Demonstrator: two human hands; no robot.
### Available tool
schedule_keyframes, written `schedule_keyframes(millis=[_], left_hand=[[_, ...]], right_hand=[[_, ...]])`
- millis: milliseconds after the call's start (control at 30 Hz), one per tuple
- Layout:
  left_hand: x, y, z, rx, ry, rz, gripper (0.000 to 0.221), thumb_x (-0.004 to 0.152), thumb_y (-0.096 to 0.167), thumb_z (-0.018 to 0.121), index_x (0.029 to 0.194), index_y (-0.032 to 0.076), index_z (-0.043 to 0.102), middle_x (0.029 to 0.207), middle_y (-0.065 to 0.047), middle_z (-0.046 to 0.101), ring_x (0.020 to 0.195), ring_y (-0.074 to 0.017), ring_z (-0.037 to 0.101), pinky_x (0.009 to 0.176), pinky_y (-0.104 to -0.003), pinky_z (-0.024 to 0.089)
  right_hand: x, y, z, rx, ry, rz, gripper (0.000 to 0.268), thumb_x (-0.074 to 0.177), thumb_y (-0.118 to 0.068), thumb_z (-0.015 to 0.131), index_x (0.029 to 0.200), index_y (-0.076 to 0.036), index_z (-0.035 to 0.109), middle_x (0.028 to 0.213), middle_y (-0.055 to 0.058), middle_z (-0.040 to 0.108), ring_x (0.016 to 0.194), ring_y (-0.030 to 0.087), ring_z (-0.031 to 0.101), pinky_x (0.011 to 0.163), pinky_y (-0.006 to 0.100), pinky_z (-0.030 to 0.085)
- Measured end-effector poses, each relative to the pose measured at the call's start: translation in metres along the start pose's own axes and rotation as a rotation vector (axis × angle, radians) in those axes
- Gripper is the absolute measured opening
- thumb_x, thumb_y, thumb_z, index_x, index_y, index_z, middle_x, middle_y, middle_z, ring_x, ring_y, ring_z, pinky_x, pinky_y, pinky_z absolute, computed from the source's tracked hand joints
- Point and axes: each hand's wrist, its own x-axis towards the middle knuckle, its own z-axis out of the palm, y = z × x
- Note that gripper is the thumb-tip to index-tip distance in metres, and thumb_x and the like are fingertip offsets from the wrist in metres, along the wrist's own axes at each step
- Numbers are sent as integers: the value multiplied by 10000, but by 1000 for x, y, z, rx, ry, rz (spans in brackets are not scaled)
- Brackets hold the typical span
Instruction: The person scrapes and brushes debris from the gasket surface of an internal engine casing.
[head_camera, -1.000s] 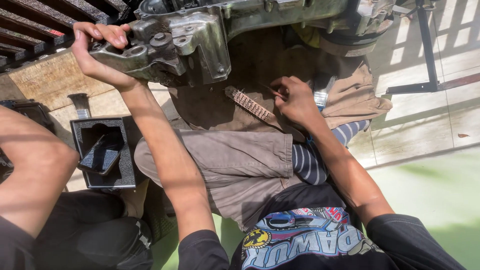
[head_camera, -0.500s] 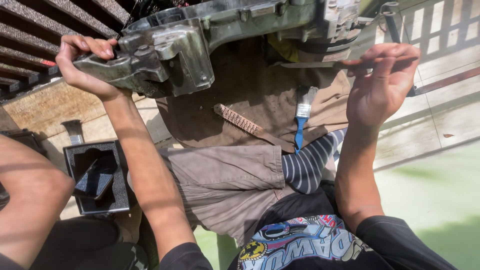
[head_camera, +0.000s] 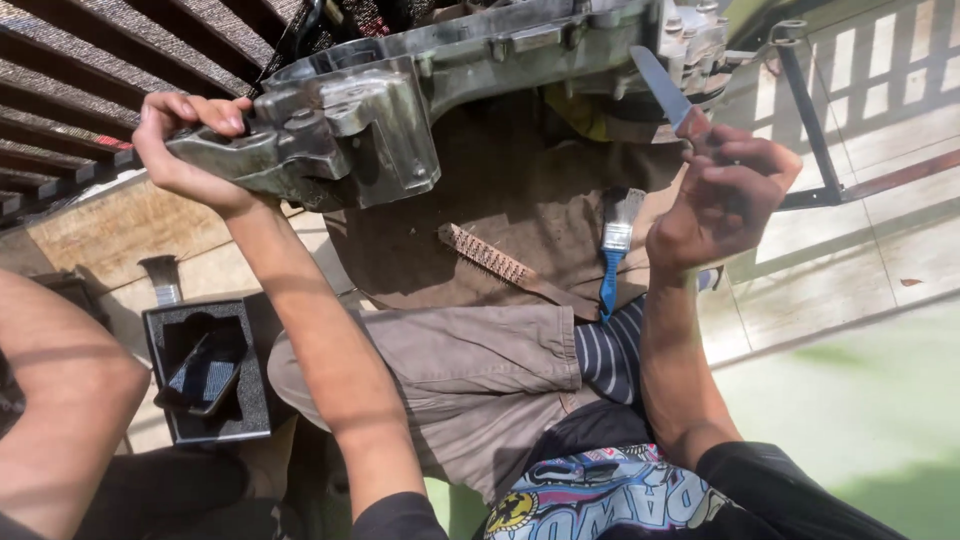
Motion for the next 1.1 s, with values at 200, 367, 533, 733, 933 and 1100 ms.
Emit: schedule_keyframes(millis=[200, 367, 533, 733, 933, 1100], left_hand=[[3, -4, -13, -14, -18, 27, 286, 1000, 264, 429, 873, 17, 495, 627, -128, 470, 583, -268, 487, 703, -440, 539], [0, -4, -13, 12, -20, 64, 304, 1022, 265, 415, 879, 9, 494, 644, -147, 476, 582, -278, 490, 707, -448, 539], [0, -1, -9, -36, -25, 12, 302, 1020, 261, 410, 874, 8, 484, 647, -146, 475, 564, -276, 498, 715, -442, 541], [8, -7, -32, 11, 9, -4, 249, 1015, 232, 407, 919, 12, 475, 673, -146, 460, 558, -271, 474, 669, -430, 492], [9, -9, -39, -28, -70, 17, 295, 1080, 255, 396, 943, 4, 467, 645, -156, 447, 560, -280, 450, 670, -434, 472], [14, -10, -36, 22, -96, 73, 329, 1015, 294, 393, 881, 13, 501, 637, -174, 500, 594, -296, 492, 684, -437, 529]], right_hand=[[9, 15, -9, -203, -236, -194, 191, 993, 170, 552, 1076, 1, 582, 1164, 160, 547, 1168, 304, 632, 966, 411, 630], [12, 13, -6, -187, -365, -197, 228, 1019, 210, 587, 1112, 6, 631, 1252, 208, 558, 1233, 346, 639, 1012, 412, 592], [22, 10, -6, -275, -326, -91, 197, 1011, 205, 651, 1096, 31, 687, 1230, 200, 627, 1162, 348, 710, 994, 367, 648], [17, 27, 0, -194, -452, -272, 163, 990, 171, 629, 991, 12, 666, 1163, 225, 625, 1217, 438, 669, 1014, 445, 590], [8, 21, -7, -201, -378, -190, 98, 1077, 94, 608, 1002, 31, 604, 1119, 219, 577, 1205, 400, 702, 1074, 482, 573], [8, 27, -13, -242, -394, -289, 138, 1052, 104, 617, 940, 23, 619, 1088, 214, 598, 1157, 400, 712, 1036, 501, 581]])
